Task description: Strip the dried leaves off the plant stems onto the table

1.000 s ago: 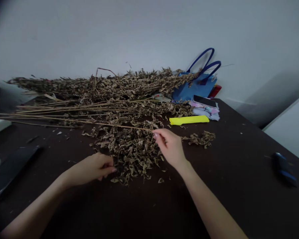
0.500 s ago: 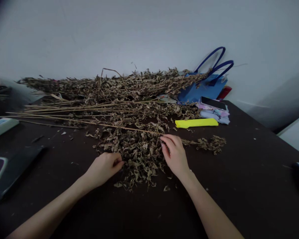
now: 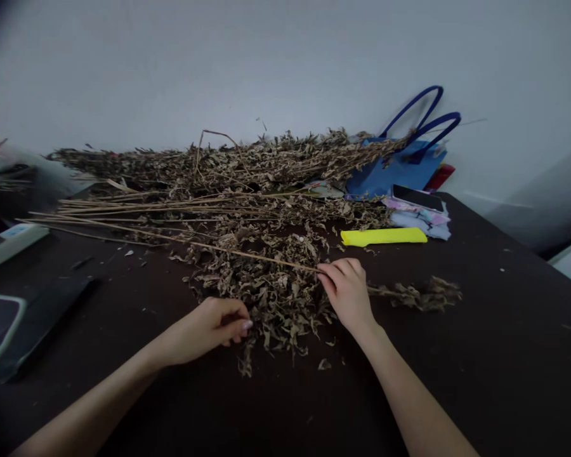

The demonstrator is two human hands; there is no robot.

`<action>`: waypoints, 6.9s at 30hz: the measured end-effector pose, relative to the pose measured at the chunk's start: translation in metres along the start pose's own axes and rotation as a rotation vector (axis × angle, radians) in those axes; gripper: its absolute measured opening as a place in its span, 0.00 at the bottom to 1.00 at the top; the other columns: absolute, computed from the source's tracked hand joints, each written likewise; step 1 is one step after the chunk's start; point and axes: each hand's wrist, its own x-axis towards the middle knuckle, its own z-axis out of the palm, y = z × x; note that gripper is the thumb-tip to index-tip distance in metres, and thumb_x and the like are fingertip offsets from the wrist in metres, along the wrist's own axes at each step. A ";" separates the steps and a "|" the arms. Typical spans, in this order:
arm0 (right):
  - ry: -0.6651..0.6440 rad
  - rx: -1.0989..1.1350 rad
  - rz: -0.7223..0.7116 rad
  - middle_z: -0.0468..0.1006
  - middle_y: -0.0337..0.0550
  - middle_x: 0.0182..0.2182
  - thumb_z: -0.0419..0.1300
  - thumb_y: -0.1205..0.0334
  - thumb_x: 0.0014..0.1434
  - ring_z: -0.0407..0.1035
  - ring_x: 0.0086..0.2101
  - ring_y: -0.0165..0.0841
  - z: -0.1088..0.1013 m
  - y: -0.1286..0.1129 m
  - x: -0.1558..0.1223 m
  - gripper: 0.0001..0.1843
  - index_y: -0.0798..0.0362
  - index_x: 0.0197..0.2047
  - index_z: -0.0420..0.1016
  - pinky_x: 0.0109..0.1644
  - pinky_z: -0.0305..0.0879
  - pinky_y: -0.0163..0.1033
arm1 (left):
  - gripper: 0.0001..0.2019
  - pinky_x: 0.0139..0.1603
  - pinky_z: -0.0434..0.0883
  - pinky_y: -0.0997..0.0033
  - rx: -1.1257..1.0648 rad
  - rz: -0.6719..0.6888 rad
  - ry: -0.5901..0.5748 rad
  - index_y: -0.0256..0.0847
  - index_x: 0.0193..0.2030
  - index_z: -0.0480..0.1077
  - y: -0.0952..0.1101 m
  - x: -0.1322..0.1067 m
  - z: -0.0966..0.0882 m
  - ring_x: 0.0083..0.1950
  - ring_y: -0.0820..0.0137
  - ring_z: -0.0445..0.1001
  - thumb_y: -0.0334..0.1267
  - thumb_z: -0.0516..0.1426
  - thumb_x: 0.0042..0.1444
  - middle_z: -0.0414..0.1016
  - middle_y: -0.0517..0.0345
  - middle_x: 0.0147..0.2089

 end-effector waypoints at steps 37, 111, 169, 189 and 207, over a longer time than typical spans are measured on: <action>0.055 0.041 -0.031 0.75 0.42 0.34 0.53 0.63 0.61 0.69 0.35 0.35 -0.038 0.011 0.001 0.09 0.51 0.41 0.72 0.40 0.65 0.40 | 0.07 0.25 0.66 0.83 -1.203 0.139 0.667 0.33 0.41 0.68 -0.022 0.022 -0.034 0.25 0.81 0.68 0.30 0.55 0.55 0.72 0.55 0.31; -0.046 -0.028 -0.106 0.73 0.45 0.34 0.51 0.63 0.62 0.67 0.34 0.36 -0.042 -0.042 -0.004 0.08 0.53 0.41 0.71 0.39 0.63 0.41 | 0.09 0.27 0.65 0.79 -1.065 0.069 0.572 0.34 0.38 0.70 -0.021 0.026 -0.004 0.26 0.79 0.67 0.35 0.60 0.50 0.72 0.57 0.29; -0.047 0.094 -0.036 0.76 0.41 0.32 0.51 0.63 0.62 0.69 0.31 0.31 -0.039 -0.052 -0.005 0.07 0.52 0.38 0.70 0.37 0.64 0.37 | 0.23 0.12 0.54 0.83 -0.495 0.013 0.382 0.42 0.58 0.59 -0.003 0.012 0.002 0.11 0.81 0.57 0.43 0.54 0.57 0.66 0.67 0.15; 0.064 0.027 -0.187 0.76 0.43 0.31 0.55 0.68 0.59 0.69 0.33 0.33 -0.049 -0.071 -0.006 0.05 0.54 0.37 0.72 0.39 0.65 0.39 | 0.13 0.13 0.54 0.82 -0.692 -0.048 0.346 0.36 0.34 0.68 -0.003 0.014 0.017 0.14 0.82 0.60 0.46 0.55 0.55 0.70 0.63 0.20; -0.007 0.106 -0.111 0.76 0.42 0.32 0.52 0.66 0.62 0.70 0.33 0.31 -0.048 -0.067 -0.007 0.07 0.53 0.38 0.72 0.38 0.66 0.38 | 0.14 0.17 0.60 0.80 -0.398 0.080 0.365 0.37 0.25 0.65 -0.006 0.015 0.013 0.16 0.80 0.63 0.42 0.53 0.57 0.67 0.61 0.20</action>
